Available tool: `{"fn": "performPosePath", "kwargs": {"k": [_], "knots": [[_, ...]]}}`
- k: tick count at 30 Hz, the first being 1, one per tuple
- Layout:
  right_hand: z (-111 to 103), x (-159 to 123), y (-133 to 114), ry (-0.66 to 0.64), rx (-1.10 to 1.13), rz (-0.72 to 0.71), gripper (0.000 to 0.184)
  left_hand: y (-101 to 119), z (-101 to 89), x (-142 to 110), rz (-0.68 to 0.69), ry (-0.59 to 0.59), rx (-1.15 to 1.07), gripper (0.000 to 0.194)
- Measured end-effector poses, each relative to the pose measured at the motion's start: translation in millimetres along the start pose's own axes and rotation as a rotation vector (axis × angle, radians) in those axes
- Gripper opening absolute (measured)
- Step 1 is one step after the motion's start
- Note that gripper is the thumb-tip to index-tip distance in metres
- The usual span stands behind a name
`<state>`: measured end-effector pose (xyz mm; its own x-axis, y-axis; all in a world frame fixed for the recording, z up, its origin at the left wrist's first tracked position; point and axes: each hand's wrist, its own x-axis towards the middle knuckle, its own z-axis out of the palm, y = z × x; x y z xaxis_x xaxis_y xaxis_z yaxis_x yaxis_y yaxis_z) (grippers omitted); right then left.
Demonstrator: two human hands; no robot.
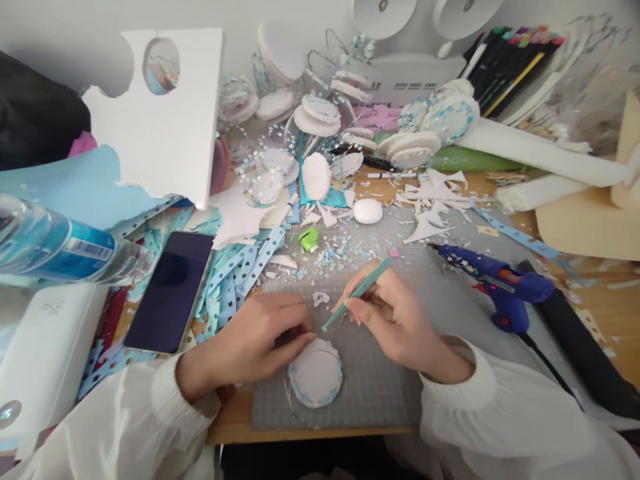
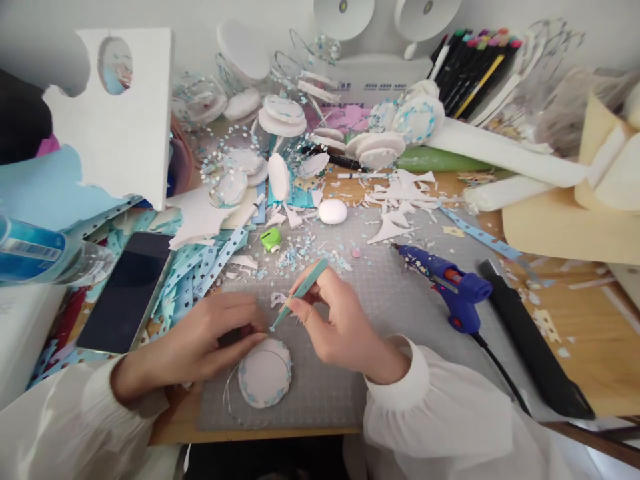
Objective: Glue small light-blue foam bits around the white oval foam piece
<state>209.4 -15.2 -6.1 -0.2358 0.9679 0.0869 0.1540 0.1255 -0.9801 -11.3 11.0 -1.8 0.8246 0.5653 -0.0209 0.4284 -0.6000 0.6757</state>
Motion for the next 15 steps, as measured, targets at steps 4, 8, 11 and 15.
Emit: {"fn": "performPosePath", "kwargs": {"k": [4, 8, 11, 15], "knots": [[0.2, -0.2, -1.2, -0.012, -0.014, -0.026, 0.007, -0.3, -0.3, 0.3, -0.009, 0.012, 0.023, 0.019], [1.4, 0.2, -1.0, -0.002, -0.004, -0.033, 0.006, -1.2, 1.0, 0.0, -0.043, 0.023, 0.014, 0.02], [1.7, 0.8, -1.5, -0.01, 0.002, -0.026, 0.005, -1.9, 2.1, -0.5, -0.061, 0.037, -0.004, 0.017], [2.1, 0.7, -1.9, -0.015, 0.0, -0.025, 0.004, -2.0, 3.1, -0.8, -0.062, 0.064, -0.022, 0.017]]}}
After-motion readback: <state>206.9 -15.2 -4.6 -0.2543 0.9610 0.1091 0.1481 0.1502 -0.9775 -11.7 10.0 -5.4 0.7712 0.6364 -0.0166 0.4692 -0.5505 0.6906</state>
